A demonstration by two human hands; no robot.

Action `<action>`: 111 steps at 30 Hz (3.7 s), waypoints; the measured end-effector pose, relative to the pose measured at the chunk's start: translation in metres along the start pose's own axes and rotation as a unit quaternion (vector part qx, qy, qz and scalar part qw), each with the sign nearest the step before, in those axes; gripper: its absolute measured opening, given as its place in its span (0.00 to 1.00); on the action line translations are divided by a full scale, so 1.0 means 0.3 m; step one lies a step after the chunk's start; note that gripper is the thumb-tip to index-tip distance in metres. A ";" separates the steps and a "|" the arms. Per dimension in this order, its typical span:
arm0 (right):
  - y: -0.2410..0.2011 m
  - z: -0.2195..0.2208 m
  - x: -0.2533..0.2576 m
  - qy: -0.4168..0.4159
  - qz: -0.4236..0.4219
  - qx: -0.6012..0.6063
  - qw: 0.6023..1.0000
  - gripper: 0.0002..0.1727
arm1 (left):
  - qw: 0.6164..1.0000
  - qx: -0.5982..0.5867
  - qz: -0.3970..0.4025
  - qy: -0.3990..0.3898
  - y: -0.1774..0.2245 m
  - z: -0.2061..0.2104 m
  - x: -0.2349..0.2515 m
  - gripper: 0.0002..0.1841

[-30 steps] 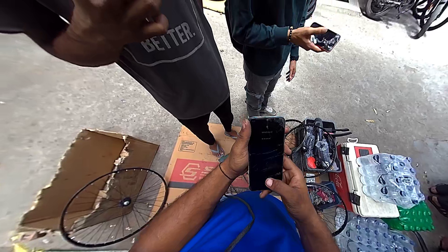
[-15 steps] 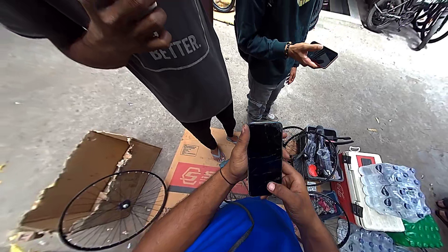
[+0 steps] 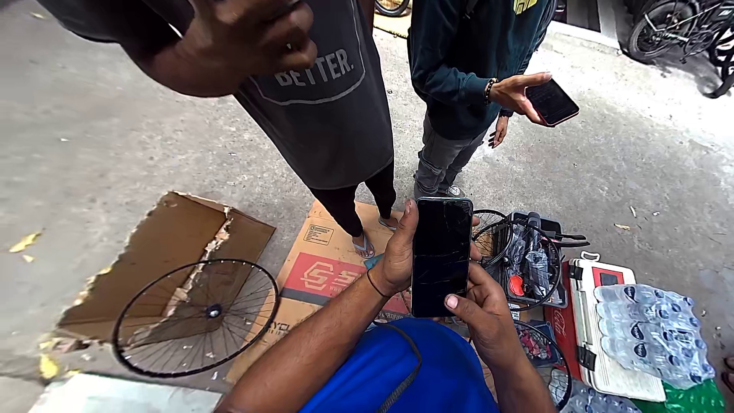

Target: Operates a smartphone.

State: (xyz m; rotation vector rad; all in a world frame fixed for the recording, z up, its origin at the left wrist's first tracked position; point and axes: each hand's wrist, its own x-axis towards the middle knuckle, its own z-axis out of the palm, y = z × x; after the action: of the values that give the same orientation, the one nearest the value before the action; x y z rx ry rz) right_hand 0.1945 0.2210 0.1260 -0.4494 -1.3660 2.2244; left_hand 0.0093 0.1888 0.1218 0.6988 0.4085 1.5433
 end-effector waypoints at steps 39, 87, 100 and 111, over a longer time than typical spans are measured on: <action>-0.068 0.060 0.077 0.176 -0.084 -0.233 0.953 0.48 | 0.987 0.075 0.009 0.141 -0.048 0.057 -0.074 0.32; -0.047 0.087 0.043 0.223 -0.060 -0.288 0.929 0.50 | 0.984 0.103 0.001 0.143 -0.072 0.086 -0.099 0.33; -0.019 0.102 0.049 0.277 -0.169 -0.428 0.843 0.51 | 0.985 0.091 -0.006 0.143 -0.050 0.063 -0.116 0.35; -0.009 0.102 0.059 0.252 -0.278 -0.424 0.824 0.51 | 0.988 0.081 0.002 0.128 -0.038 0.051 -0.114 0.34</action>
State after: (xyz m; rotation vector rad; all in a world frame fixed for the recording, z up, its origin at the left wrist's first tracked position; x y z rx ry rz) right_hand 0.1649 0.2094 0.1417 -0.7444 -1.8065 0.8513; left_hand 0.0272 0.1541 0.1195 0.6257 0.7320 1.6214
